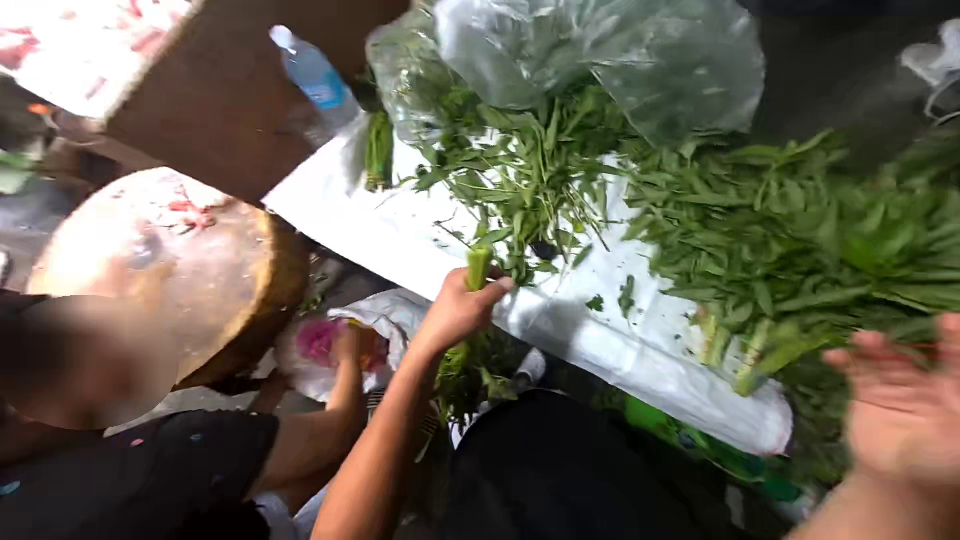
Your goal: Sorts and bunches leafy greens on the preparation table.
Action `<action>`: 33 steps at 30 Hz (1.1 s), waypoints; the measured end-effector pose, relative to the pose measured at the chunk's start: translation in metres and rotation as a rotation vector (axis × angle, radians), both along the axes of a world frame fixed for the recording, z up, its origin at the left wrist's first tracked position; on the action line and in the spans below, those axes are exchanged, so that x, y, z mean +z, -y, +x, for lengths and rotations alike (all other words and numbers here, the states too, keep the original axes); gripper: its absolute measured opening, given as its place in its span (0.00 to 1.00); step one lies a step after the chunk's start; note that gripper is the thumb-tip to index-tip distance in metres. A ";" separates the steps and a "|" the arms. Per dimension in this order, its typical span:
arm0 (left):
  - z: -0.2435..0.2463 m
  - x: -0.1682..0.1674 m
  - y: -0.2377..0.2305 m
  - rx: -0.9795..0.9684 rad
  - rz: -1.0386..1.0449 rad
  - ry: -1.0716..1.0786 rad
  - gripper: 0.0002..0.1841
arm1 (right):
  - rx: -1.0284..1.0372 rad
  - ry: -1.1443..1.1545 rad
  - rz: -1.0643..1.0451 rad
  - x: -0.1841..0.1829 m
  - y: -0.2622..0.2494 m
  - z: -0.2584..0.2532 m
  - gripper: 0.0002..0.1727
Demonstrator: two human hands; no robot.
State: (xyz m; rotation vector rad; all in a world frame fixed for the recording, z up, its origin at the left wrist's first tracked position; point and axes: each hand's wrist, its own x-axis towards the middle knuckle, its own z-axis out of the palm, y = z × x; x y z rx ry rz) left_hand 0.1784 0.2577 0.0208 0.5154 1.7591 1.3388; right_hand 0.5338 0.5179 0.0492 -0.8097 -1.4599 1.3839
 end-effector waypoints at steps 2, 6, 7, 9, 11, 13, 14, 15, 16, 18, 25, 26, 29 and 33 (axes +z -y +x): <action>0.006 0.006 -0.014 -0.076 0.007 -0.013 0.10 | 0.279 -0.041 0.073 -0.001 0.038 -0.077 0.18; 0.018 0.011 -0.042 -0.087 -0.077 -0.192 0.17 | 0.480 -0.060 -0.052 -0.032 0.072 -0.212 0.14; 0.017 0.011 -0.048 -0.027 -0.107 -0.284 0.19 | 0.508 -0.064 -0.123 -0.042 0.082 -0.233 0.23; 0.009 0.002 -0.059 0.120 -0.153 -0.496 0.19 | 0.584 0.011 -0.262 -0.051 0.111 -0.251 0.45; 0.002 -0.022 -0.058 0.092 -0.248 -0.722 0.14 | 0.679 0.211 -0.250 -0.040 0.120 -0.247 0.56; 0.024 -0.037 -0.043 -0.194 -0.242 -0.903 0.15 | 0.781 0.520 -0.065 -0.019 0.076 -0.249 0.52; 0.037 -0.035 -0.034 -0.313 -0.169 -0.975 0.15 | 0.848 0.651 0.064 -0.018 0.049 -0.250 0.43; 0.041 -0.024 -0.028 -0.337 -0.091 -0.973 0.15 | 0.934 0.698 0.189 -0.029 0.034 -0.247 0.32; 0.031 -0.008 -0.024 -0.279 -0.052 -0.881 0.15 | 1.078 0.671 0.296 -0.046 0.036 -0.236 0.23; -0.016 0.005 -0.033 -0.092 -0.125 -0.545 0.11 | 1.247 0.479 0.534 -0.054 0.081 -0.212 0.15; -0.028 0.010 -0.016 -0.169 0.051 0.056 0.17 | 1.097 0.270 0.049 -0.027 0.054 -0.232 0.61; -0.023 0.014 -0.013 -0.352 -0.015 -0.025 0.20 | 1.123 0.360 0.012 -0.032 0.048 -0.233 0.62; 0.014 -0.005 -0.027 -0.718 -0.169 -0.192 0.15 | 1.186 0.422 0.345 -0.005 0.081 -0.247 0.28; 0.007 -0.005 -0.038 -0.181 0.058 -0.142 0.15 | 0.976 0.327 0.501 -0.007 0.105 -0.227 0.38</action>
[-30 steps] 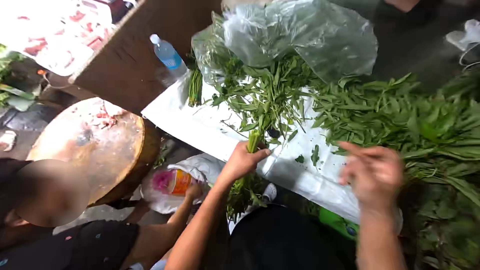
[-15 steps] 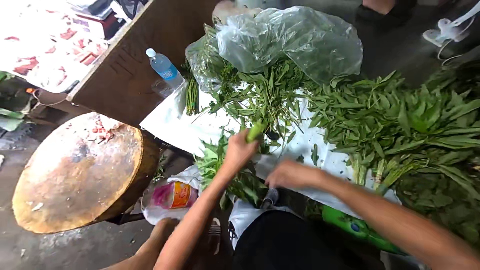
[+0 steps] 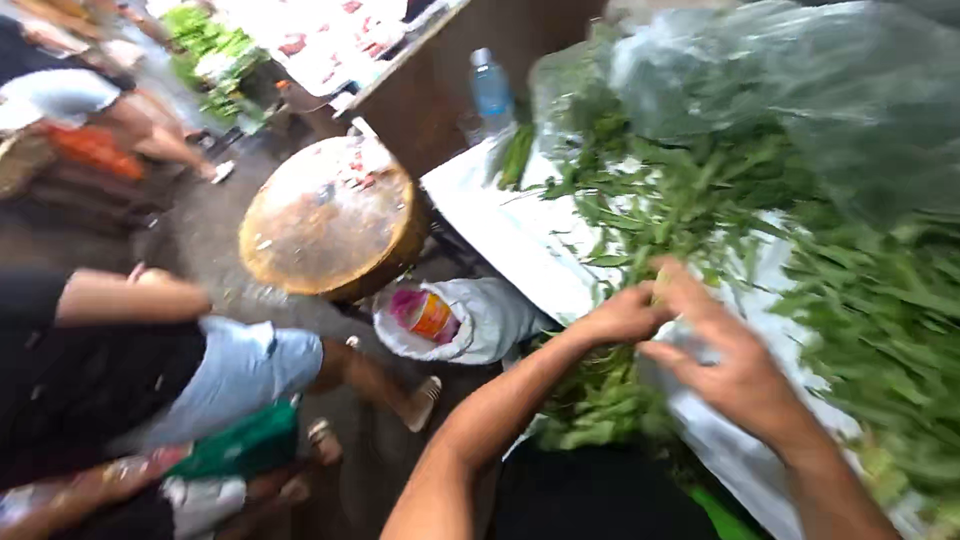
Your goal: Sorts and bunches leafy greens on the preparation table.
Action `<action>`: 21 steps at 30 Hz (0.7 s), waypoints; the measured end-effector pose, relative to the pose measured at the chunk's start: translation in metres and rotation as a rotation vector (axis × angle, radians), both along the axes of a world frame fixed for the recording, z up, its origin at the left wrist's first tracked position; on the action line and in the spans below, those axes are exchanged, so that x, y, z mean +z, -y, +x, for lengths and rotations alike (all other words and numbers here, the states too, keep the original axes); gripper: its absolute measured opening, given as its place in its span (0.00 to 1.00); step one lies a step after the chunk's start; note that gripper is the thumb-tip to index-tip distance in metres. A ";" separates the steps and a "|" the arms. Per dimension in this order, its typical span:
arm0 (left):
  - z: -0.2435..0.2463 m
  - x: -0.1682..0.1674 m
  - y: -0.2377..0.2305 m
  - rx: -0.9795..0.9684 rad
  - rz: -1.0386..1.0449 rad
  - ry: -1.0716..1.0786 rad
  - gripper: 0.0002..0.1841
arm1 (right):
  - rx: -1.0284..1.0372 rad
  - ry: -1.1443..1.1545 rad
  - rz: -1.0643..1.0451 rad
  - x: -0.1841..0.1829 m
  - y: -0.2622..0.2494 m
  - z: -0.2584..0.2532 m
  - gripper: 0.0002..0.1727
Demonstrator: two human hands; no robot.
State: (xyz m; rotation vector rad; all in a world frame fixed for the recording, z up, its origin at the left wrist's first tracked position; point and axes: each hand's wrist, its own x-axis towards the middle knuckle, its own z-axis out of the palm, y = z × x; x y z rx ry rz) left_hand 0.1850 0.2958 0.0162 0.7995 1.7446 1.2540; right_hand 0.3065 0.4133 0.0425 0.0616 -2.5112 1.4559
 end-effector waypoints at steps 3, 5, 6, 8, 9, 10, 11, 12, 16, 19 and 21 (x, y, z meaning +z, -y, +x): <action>0.030 -0.010 0.001 0.090 -0.032 -0.301 0.18 | -0.087 0.471 -0.187 -0.022 -0.050 -0.011 0.60; 0.073 -0.033 0.002 0.000 0.114 -0.589 0.12 | -0.084 0.593 -0.301 -0.033 -0.063 -0.033 0.36; 0.080 -0.033 0.005 0.011 0.219 -0.619 0.11 | -0.056 0.607 -0.423 -0.042 -0.066 -0.038 0.28; 0.058 -0.013 0.020 0.164 0.341 -0.498 0.12 | 0.045 0.530 -0.761 -0.062 -0.068 -0.030 0.38; 0.041 -0.004 0.030 0.225 0.330 -0.427 0.12 | 0.051 0.476 -0.847 -0.062 -0.062 -0.023 0.41; 0.026 -0.001 0.039 0.220 0.274 -0.382 0.13 | 0.064 0.428 -0.825 -0.054 -0.054 -0.020 0.42; 0.017 -0.004 0.043 0.144 0.192 -0.360 0.14 | 0.106 0.390 -0.691 -0.043 -0.049 -0.022 0.44; 0.012 -0.009 0.044 0.014 0.105 -0.358 0.17 | 0.181 0.361 -0.502 -0.031 -0.046 -0.030 0.52; 0.008 -0.014 0.033 -0.187 0.013 -0.364 0.15 | 0.309 0.288 -0.269 0.006 -0.019 -0.048 0.17; -0.018 -0.013 0.023 -0.082 -0.131 -0.345 0.19 | 0.397 0.174 -0.259 0.006 0.019 -0.024 0.17; -0.016 -0.012 0.018 -0.041 -0.177 -0.315 0.20 | 0.230 -0.065 -0.147 0.012 0.023 -0.014 0.15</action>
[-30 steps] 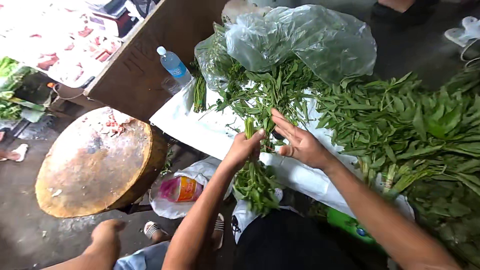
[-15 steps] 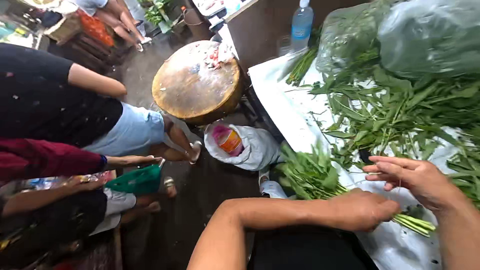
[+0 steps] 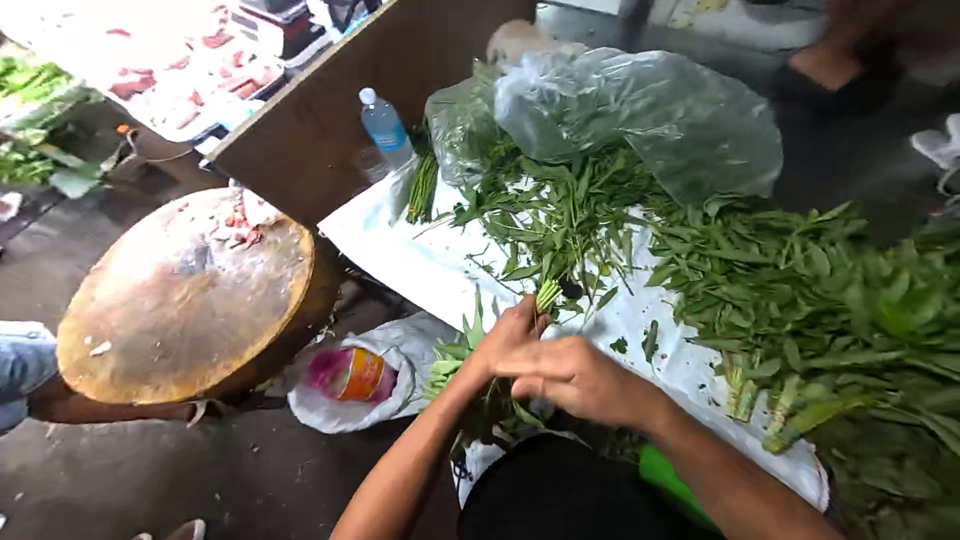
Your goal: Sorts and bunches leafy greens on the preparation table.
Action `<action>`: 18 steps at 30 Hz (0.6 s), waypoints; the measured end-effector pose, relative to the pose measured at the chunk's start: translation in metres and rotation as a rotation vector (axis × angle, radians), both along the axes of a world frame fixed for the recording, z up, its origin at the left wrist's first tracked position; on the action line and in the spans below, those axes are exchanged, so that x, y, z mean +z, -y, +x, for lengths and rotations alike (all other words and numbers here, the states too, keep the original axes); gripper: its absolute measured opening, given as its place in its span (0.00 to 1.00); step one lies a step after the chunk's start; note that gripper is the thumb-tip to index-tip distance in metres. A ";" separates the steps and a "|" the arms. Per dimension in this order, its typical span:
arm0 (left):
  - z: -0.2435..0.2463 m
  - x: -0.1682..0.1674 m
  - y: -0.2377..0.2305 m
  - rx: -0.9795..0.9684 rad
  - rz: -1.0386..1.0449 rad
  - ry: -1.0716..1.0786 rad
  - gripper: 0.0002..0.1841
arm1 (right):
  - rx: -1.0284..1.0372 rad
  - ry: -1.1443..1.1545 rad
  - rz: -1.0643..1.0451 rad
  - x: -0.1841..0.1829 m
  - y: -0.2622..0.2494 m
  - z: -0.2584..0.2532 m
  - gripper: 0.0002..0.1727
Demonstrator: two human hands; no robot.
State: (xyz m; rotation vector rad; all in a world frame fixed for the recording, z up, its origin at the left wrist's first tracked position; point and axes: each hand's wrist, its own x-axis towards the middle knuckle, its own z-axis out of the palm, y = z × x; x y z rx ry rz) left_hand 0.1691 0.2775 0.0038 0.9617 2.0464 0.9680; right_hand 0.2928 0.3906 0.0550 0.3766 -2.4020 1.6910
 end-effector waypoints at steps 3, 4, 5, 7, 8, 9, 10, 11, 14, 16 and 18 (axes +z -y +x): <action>0.004 0.000 -0.003 0.197 0.079 -0.017 0.17 | -0.382 0.076 -0.145 -0.016 -0.034 -0.007 0.30; 0.003 0.000 -0.004 0.203 0.095 -0.058 0.16 | -0.403 0.234 -0.228 -0.026 -0.046 -0.009 0.40; 0.004 -0.004 -0.006 0.150 0.112 -0.126 0.15 | -0.396 0.373 -0.284 -0.032 -0.054 -0.013 0.45; 0.012 -0.014 -0.009 -0.085 0.158 -0.250 0.13 | -0.327 0.584 -0.288 -0.029 -0.071 -0.022 0.43; 0.018 -0.016 -0.010 -0.198 0.179 -0.286 0.12 | -0.319 0.657 -0.331 -0.029 -0.077 -0.027 0.35; 0.023 -0.015 -0.011 -0.268 0.215 -0.302 0.11 | -0.328 0.688 -0.446 -0.036 -0.082 -0.030 0.24; 0.026 -0.012 -0.012 -0.289 0.263 -0.299 0.11 | -0.331 0.674 -0.608 -0.046 -0.084 -0.029 0.19; 0.025 -0.006 -0.013 -0.265 0.307 -0.265 0.11 | -0.336 0.611 -0.774 -0.058 -0.084 -0.025 0.21; 0.009 0.013 -0.014 -0.120 0.226 -0.067 0.13 | -0.355 0.275 -1.002 -0.076 -0.066 -0.004 0.28; -0.004 0.015 -0.019 -0.162 0.105 0.030 0.13 | -0.444 0.085 -0.694 -0.071 -0.055 0.012 0.29; -0.011 0.014 -0.025 -0.308 -0.026 0.031 0.13 | -0.519 0.028 -0.271 -0.066 -0.050 0.024 0.31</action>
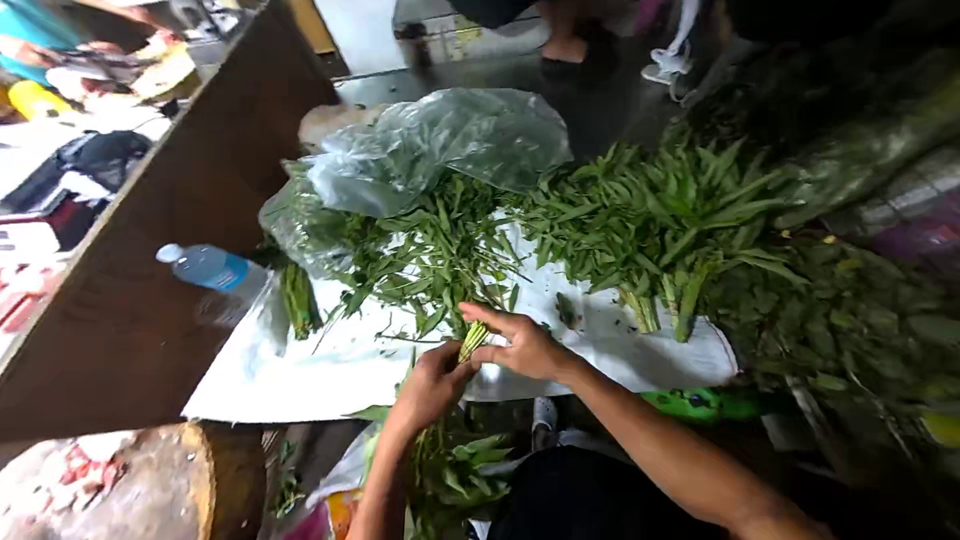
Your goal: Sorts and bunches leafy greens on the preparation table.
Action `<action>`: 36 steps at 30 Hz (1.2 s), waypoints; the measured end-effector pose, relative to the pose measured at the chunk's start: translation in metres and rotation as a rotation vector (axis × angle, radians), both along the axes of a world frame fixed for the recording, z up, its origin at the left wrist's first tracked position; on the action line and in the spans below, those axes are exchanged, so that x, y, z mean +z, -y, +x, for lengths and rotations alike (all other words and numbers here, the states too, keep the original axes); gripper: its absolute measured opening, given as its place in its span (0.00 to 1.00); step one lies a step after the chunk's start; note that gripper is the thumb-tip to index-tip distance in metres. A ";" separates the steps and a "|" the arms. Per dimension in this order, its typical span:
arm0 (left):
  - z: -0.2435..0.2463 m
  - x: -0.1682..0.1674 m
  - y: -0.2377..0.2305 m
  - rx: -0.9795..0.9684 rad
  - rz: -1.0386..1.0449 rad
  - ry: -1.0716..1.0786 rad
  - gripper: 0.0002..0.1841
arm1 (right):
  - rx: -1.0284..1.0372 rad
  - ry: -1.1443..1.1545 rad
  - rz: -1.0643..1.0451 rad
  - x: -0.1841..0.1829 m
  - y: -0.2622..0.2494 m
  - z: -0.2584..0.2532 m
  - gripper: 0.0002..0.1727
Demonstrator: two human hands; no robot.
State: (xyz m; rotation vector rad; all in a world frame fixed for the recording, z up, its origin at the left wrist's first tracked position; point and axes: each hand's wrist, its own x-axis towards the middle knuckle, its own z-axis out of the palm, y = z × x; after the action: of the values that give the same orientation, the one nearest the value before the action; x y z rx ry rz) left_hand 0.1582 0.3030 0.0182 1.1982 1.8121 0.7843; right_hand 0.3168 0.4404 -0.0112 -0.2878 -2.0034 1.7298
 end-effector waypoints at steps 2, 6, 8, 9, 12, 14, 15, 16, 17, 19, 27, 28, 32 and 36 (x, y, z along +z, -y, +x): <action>-0.001 0.009 -0.012 -0.140 -0.099 -0.179 0.12 | -0.079 0.022 0.188 0.000 0.001 0.006 0.17; 0.023 0.021 -0.028 -0.307 0.057 -0.685 0.09 | -0.208 -0.039 0.067 -0.011 0.006 0.031 0.06; 0.034 0.010 -0.032 -0.320 0.279 -0.827 0.12 | -0.330 0.013 -0.139 -0.024 0.020 0.044 0.08; 0.042 0.001 -0.031 -0.301 0.338 -0.823 0.14 | -0.380 0.072 -0.305 -0.033 0.025 0.048 0.10; 0.074 -0.038 -0.016 -0.083 0.295 -0.512 0.13 | -0.455 0.249 -0.845 -0.067 0.031 0.057 0.16; 0.086 -0.073 -0.006 0.135 0.006 -0.055 0.18 | -0.444 0.325 -0.963 -0.083 0.034 0.060 0.18; 0.087 -0.092 -0.007 0.249 -0.136 0.229 0.21 | -0.425 0.344 -0.956 -0.088 0.037 0.062 0.19; 0.089 -0.109 -0.009 0.360 -0.222 0.484 0.23 | -0.385 0.379 -0.911 -0.089 0.039 0.065 0.19; 0.091 -0.122 -0.013 0.457 -0.250 0.690 0.25 | -0.321 0.412 -0.838 -0.089 0.040 0.068 0.19; 0.098 -0.136 -0.024 0.595 -0.193 0.934 0.22 | -0.160 0.485 -0.646 -0.084 0.038 0.076 0.21; 0.091 -0.104 -0.015 0.518 0.096 0.801 0.12 | -0.927 0.679 0.079 -0.077 -0.047 0.197 0.20; 0.090 -0.105 -0.014 0.527 0.089 0.832 0.12 | -1.052 0.746 0.139 -0.080 -0.064 0.215 0.22; 0.086 -0.115 -0.018 0.608 -0.011 1.077 0.20 | -1.093 1.078 0.015 -0.107 -0.112 0.248 0.42; 0.090 -0.115 -0.015 0.643 0.030 1.132 0.20 | -1.130 0.910 -0.229 -0.108 -0.123 0.250 0.30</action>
State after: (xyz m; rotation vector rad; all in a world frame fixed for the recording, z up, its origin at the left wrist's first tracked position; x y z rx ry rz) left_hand 0.2482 0.3184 -0.0973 0.0111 1.1486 1.4561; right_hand 0.5666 0.5637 -0.1196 -2.0878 -1.4666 1.0660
